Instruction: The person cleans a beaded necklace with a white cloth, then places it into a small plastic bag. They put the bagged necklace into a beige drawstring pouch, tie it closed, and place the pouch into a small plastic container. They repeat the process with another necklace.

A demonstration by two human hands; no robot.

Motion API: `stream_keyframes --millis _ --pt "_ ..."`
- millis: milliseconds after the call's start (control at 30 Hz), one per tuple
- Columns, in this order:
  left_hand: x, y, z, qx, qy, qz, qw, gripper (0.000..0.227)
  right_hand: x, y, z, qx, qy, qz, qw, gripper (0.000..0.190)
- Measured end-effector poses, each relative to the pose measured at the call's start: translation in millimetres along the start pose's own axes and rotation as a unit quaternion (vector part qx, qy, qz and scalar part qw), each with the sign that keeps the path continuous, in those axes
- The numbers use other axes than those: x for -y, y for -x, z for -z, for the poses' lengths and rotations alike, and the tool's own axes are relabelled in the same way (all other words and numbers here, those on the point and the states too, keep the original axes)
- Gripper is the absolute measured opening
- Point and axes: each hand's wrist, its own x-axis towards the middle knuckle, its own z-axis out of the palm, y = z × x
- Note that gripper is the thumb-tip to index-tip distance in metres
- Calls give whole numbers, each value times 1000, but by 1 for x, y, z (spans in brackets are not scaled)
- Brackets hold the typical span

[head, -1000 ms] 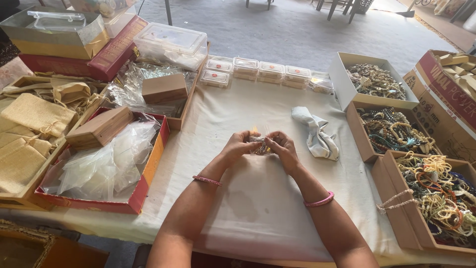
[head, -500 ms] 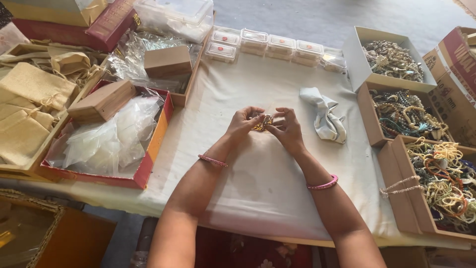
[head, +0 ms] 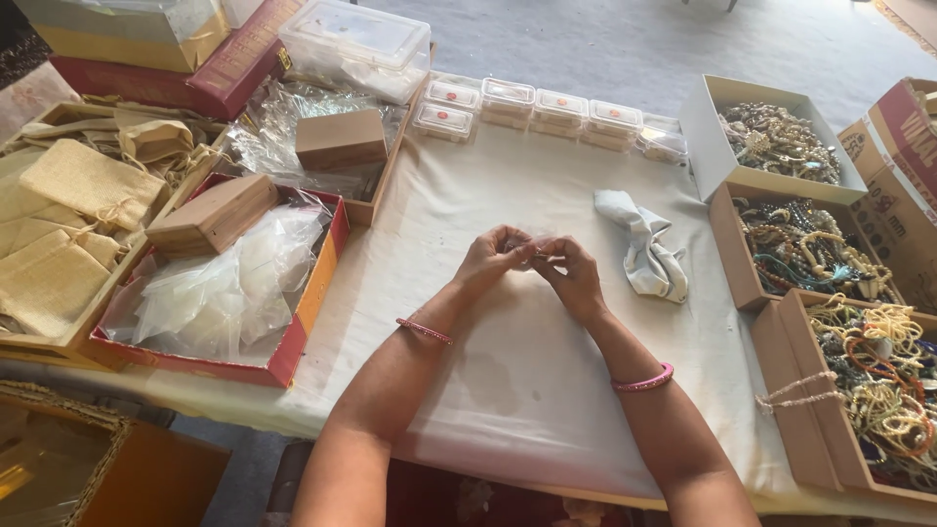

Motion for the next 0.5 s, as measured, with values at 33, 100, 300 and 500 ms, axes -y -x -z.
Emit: stream_keyframes --millis 33,100,300,500 --pt "-7 1 -2 0 -2 -1 1000 38 -4 -1 -1 0 -1 2 1000 25" --pt "-18 5 -7 -4 -48 -11 999 40 -13 0 -2 -4 -35 -99 994 21" --pt "-7 2 -2 -1 -89 -43 995 35 36 -4 0 -9 36 24 999 28" --pt "-5 3 -3 -2 -15 -4 1000 21 43 -4 0 -2 105 61 993 27"
